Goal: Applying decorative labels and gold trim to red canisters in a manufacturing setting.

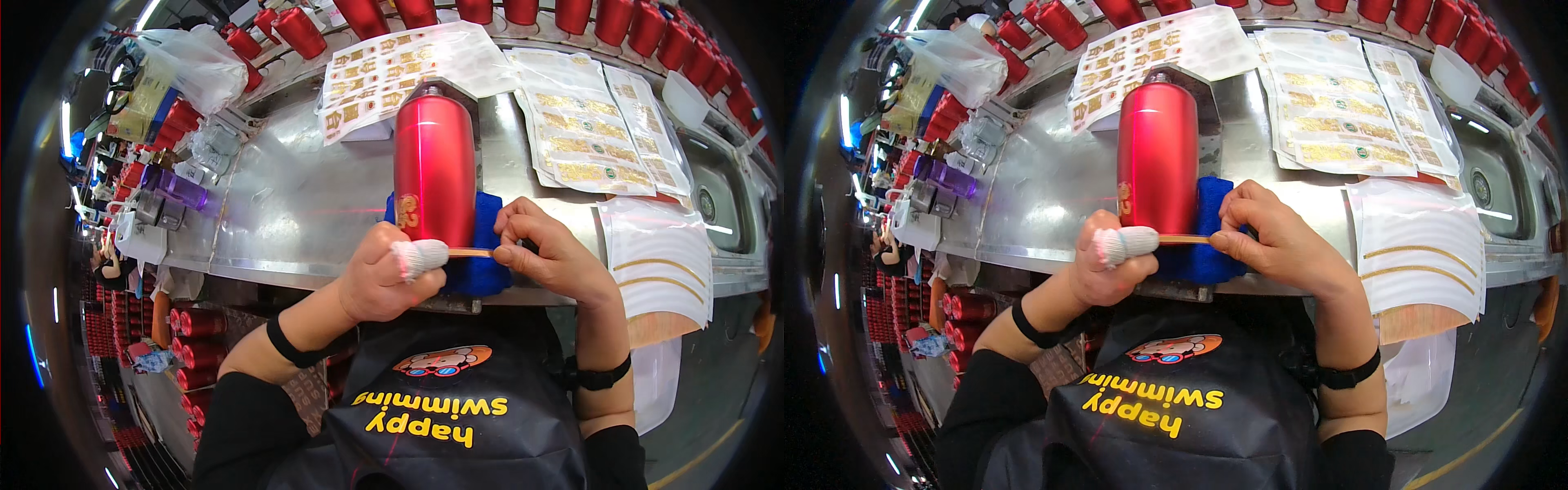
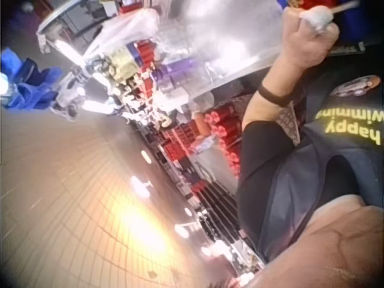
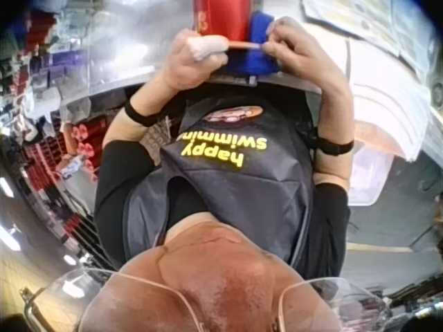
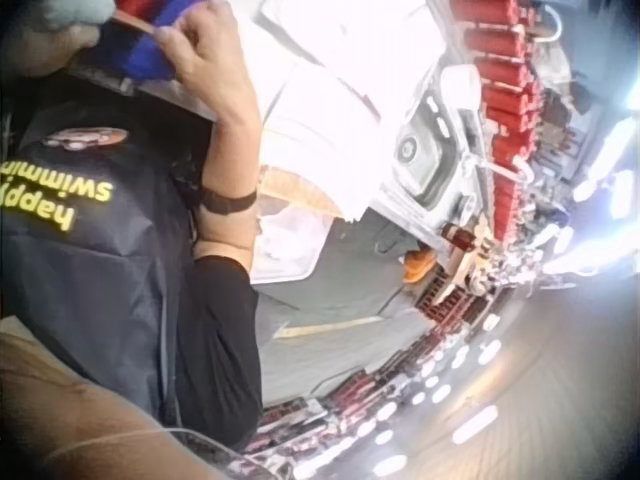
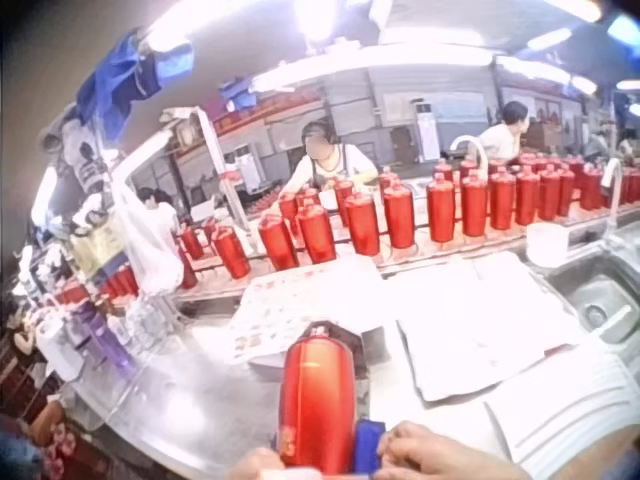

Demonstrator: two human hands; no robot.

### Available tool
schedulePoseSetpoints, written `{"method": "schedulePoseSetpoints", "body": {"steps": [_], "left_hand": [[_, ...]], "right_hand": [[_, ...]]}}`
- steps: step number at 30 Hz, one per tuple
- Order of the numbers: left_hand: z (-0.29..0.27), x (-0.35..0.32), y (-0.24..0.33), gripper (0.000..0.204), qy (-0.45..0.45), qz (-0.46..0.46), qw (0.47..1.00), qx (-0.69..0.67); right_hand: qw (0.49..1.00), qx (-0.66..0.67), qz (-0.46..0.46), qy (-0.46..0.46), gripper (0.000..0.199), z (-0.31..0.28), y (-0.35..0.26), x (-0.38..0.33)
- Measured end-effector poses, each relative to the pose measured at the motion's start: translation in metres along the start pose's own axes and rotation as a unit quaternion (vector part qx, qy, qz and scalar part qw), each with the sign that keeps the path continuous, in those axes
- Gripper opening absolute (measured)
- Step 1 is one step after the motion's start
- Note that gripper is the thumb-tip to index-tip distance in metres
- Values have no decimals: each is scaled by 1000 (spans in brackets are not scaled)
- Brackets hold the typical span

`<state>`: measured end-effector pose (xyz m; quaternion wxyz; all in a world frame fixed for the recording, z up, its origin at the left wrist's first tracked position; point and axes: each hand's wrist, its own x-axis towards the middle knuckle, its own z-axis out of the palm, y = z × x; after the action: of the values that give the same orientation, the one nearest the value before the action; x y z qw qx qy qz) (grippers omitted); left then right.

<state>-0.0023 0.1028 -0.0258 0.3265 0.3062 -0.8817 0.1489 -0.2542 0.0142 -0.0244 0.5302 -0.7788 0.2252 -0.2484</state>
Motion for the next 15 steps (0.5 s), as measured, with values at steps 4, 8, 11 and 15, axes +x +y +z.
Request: {"method": "schedulePoseSetpoints", "body": {"steps": [4,8,11,15], "left_hand": [[2,-2,4,30,14,-21,1000,6],[4,14,-4,29,-10,43,999,-8],[0,29,-4,29,-84,93,992,28],[3,9,3,24,22,-57,998,-31]], "right_hand": [[1000,-14,-3,3,22,3,3,2],[1000,-12,1,6,22,5,3,2],[1000,0,26,12,22,5,0,0],[999,-37,4,19,22,6,2,2]]}}
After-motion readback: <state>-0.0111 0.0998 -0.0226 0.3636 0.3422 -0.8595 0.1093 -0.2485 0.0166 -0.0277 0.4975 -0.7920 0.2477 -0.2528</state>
